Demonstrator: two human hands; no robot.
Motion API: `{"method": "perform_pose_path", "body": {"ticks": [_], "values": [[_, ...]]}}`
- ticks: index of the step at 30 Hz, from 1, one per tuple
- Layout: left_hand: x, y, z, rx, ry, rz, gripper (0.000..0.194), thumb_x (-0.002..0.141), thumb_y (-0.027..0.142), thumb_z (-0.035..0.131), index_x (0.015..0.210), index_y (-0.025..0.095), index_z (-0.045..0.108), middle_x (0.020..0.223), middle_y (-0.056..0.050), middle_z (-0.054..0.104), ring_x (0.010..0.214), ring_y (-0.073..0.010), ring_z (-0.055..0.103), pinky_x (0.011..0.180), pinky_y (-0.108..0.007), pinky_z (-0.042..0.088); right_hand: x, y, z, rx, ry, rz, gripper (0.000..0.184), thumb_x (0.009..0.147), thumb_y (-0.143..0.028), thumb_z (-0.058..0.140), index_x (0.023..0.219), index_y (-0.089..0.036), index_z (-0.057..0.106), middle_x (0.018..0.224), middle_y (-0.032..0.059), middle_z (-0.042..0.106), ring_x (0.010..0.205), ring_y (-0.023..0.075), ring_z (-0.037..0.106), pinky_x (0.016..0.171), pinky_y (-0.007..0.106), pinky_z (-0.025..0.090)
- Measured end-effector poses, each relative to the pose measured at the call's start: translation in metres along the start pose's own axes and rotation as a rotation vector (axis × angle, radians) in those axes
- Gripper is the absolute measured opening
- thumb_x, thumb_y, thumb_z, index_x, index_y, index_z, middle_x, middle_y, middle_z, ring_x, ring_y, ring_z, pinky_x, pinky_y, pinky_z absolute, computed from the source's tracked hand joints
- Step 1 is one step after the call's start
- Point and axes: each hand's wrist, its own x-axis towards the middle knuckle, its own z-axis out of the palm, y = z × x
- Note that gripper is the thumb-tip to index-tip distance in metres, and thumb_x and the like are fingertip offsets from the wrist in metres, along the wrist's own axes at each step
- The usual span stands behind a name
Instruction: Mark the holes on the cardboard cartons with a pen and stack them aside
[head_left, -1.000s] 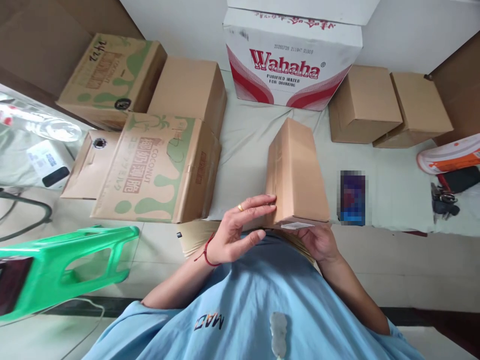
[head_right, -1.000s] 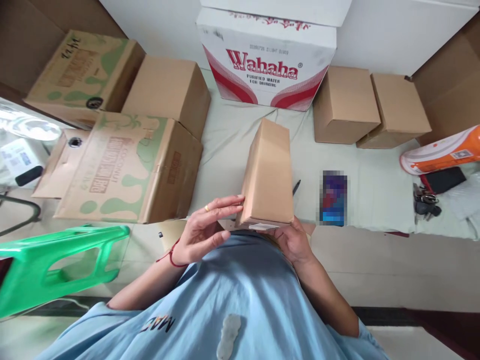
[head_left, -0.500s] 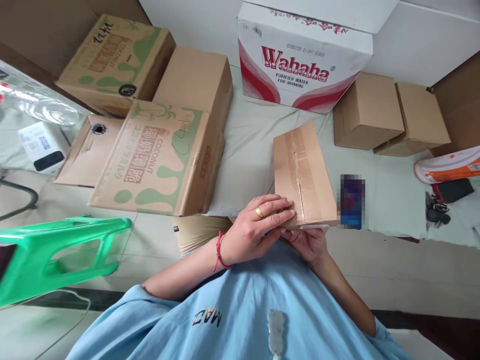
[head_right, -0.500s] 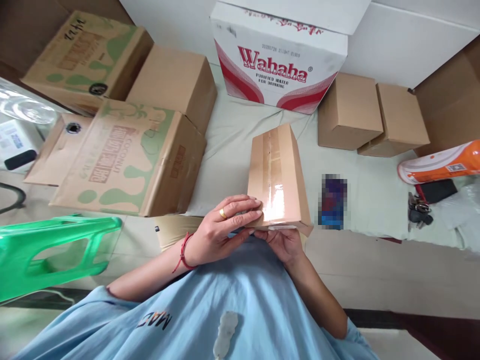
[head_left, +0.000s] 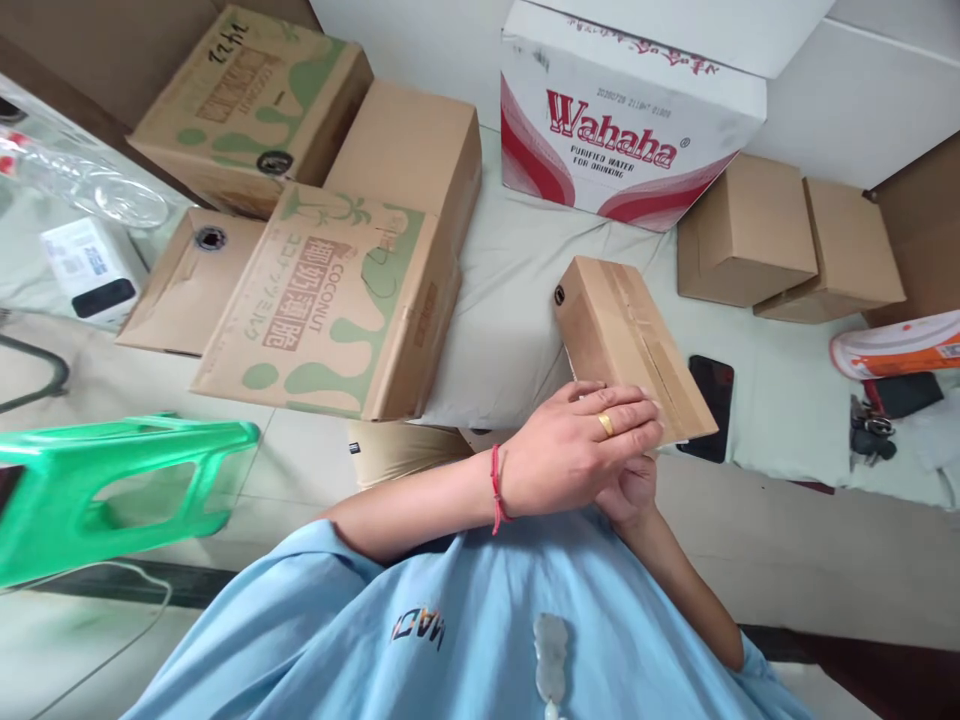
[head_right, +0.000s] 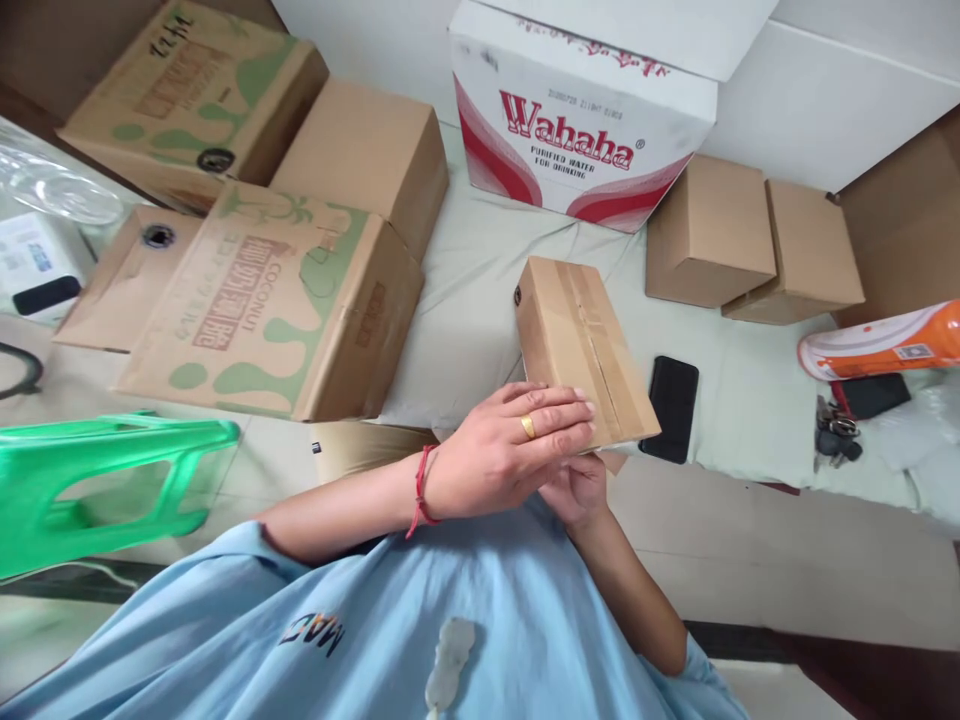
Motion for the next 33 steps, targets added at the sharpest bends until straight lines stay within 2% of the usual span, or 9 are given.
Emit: {"method": "perform_pose_path", "body": {"ticks": [3, 6, 11, 16, 19, 25, 29, 31, 33], "values": [[0.002, 0.002, 0.005, 0.034, -0.007, 0.005, 0.039, 0.118, 0.032, 0.044, 0.144, 0.021, 0.071, 0.155, -0.007, 0.074, 0.149, -0.0229, 0.064, 0.124, -0.040, 0.045, -0.001, -0.001, -0.001, -0.006, 0.058, 0.098, 0.030, 0.085, -0.040, 0.084, 0.114, -0.033, 0.080, 0.106, 0.0108, 0.084, 0.111, 0.0325, 0.078, 0.088, 0.050, 0.070], [-0.003, -0.001, 0.004, -0.028, 0.062, -0.014, 0.034, 0.116, 0.030, 0.050, 0.142, 0.022, 0.070, 0.150, -0.008, 0.077, 0.145, -0.0244, 0.068, 0.119, -0.041, 0.050, -0.001, 0.000, -0.006, 0.054, 0.019, 0.117, 0.034, 0.086, -0.037, 0.081, 0.120, -0.031, 0.079, 0.105, 0.0074, 0.082, 0.112, 0.0288, 0.080, 0.087, 0.048, 0.069], [-0.013, -0.014, -0.010, -0.254, 0.213, -0.085, 0.037, 0.105, 0.020, 0.069, 0.143, 0.018, 0.066, 0.141, -0.016, 0.078, 0.140, -0.0284, 0.071, 0.116, -0.044, 0.059, 0.002, -0.005, -0.008, 0.152, -0.149, 0.103, 0.035, 0.069, -0.032, 0.091, 0.102, -0.029, 0.080, 0.088, 0.0010, 0.083, 0.078, 0.0228, 0.079, 0.072, 0.039, 0.067], [-0.018, -0.022, -0.028, -0.337, 0.291, -0.133, 0.039, 0.101, 0.006, 0.067, 0.138, 0.018, 0.068, 0.140, -0.018, 0.078, 0.138, -0.0262, 0.072, 0.121, -0.047, 0.058, 0.000, -0.024, 0.009, 0.150, -0.307, 0.045, 0.025, 0.077, -0.034, 0.094, 0.096, -0.024, 0.081, 0.083, 0.0021, 0.084, 0.070, 0.0217, 0.079, 0.072, 0.037, 0.066], [-0.023, -0.023, -0.035, -0.363, 0.379, -0.203, 0.039, 0.101, 0.006, 0.066, 0.137, 0.020, 0.071, 0.139, -0.016, 0.077, 0.136, -0.0268, 0.073, 0.120, -0.048, 0.059, -0.005, -0.035, 0.020, 0.106, -0.347, -0.007, 0.030, 0.083, -0.036, 0.094, 0.107, -0.025, 0.080, 0.089, 0.0022, 0.084, 0.071, 0.0223, 0.081, 0.072, 0.037, 0.068], [-0.033, -0.023, -0.048, -0.328, 0.512, -0.275, 0.040, 0.107, 0.032, 0.067, 0.147, 0.029, 0.067, 0.142, -0.012, 0.074, 0.138, -0.0328, 0.069, 0.120, -0.058, 0.059, -0.014, -0.035, 0.033, 0.002, -0.580, -0.010, 0.038, 0.096, -0.044, 0.085, 0.130, -0.032, 0.072, 0.120, 0.0066, 0.086, 0.072, 0.0201, 0.082, 0.069, 0.036, 0.067], [-0.033, -0.021, -0.047, -0.092, 0.484, -0.190, 0.087, 0.096, 0.074, 0.074, 0.166, 0.027, 0.049, 0.154, -0.017, 0.065, 0.146, -0.0405, 0.062, 0.127, -0.065, 0.050, -0.014, -0.021, 0.043, 0.014, -0.737, 0.042, 0.045, 0.097, -0.050, 0.085, 0.135, -0.032, 0.070, 0.118, 0.0064, 0.086, 0.075, 0.0210, 0.082, 0.072, 0.037, 0.068], [-0.035, -0.022, -0.042, 0.030, 0.446, -0.165, 0.103, 0.093, 0.074, 0.078, 0.174, 0.027, 0.037, 0.163, -0.021, 0.057, 0.153, -0.0425, 0.056, 0.131, -0.067, 0.044, -0.014, -0.017, 0.047, 0.001, -0.768, 0.061, 0.041, 0.097, -0.052, 0.084, 0.129, -0.028, 0.073, 0.108, 0.0055, 0.085, 0.075, 0.0211, 0.082, 0.074, 0.037, 0.068], [-0.038, -0.024, -0.037, 0.090, 0.402, -0.147, 0.098, 0.100, 0.063, 0.076, 0.178, 0.028, 0.028, 0.170, -0.022, 0.051, 0.160, -0.0426, 0.051, 0.132, -0.066, 0.043, -0.014, -0.016, 0.049, -0.021, -0.771, 0.058, 0.037, 0.099, -0.050, 0.083, 0.126, -0.026, 0.075, 0.102, 0.0037, 0.083, 0.076, 0.0199, 0.082, 0.074, 0.034, 0.068]]}}
